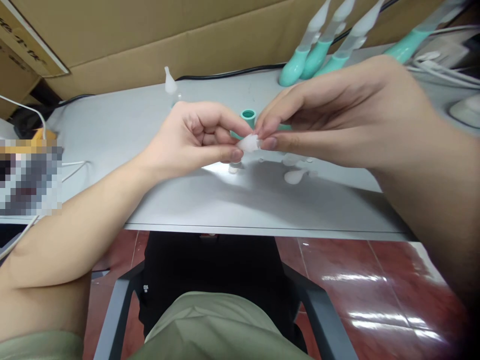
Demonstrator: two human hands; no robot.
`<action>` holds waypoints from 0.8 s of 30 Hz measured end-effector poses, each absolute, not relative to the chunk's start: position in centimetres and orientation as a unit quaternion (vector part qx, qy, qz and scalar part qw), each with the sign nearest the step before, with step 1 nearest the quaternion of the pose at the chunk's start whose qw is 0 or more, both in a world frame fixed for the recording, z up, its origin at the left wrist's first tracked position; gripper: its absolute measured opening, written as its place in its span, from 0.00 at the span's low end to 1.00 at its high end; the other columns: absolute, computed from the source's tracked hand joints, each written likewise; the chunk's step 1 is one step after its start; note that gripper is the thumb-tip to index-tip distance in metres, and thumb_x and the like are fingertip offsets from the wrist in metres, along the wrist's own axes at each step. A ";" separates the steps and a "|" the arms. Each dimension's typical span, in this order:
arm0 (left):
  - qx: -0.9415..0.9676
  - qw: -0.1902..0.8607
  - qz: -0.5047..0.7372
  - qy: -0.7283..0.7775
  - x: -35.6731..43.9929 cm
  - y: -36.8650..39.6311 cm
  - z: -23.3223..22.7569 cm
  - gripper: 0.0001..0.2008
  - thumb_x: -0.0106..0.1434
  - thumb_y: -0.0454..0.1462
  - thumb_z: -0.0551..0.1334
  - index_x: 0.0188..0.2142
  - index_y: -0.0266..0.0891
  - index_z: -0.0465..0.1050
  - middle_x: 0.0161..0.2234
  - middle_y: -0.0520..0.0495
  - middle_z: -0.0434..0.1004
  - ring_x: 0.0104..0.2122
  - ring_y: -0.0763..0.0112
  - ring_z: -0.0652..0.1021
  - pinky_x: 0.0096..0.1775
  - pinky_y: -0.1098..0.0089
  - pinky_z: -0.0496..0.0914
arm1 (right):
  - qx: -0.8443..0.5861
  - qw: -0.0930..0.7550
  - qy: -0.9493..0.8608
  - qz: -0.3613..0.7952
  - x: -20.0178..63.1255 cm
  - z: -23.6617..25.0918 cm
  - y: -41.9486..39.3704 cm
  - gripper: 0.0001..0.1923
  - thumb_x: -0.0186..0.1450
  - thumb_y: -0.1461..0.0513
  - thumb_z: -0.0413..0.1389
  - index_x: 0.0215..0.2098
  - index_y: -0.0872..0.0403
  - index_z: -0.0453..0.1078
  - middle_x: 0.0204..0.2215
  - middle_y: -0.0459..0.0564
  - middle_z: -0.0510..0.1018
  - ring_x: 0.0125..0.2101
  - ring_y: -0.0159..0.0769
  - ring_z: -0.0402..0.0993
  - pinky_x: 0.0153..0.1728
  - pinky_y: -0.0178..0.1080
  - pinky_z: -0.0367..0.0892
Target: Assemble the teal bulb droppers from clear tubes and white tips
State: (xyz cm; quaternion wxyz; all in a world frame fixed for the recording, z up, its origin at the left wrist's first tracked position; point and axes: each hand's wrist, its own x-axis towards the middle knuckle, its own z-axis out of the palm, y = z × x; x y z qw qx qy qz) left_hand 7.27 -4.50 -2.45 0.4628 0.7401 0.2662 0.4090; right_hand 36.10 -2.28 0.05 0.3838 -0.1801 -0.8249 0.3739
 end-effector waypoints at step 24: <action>0.823 0.350 0.376 0.241 6.4 -3.0 -4.8 0.29 0.77 0.67 0.81 0.47 0.45 0.92 0.42 0.41 0.94 0.43 0.55 0.93 0.50 0.55 0.92 | -0.187 0.330 -0.814 0.441 36.1 0.3 -2.2 0.25 0.72 0.39 0.86 0.46 0.47 0.91 0.39 0.38 0.96 0.40 0.35 0.99 0.42 0.39 0.97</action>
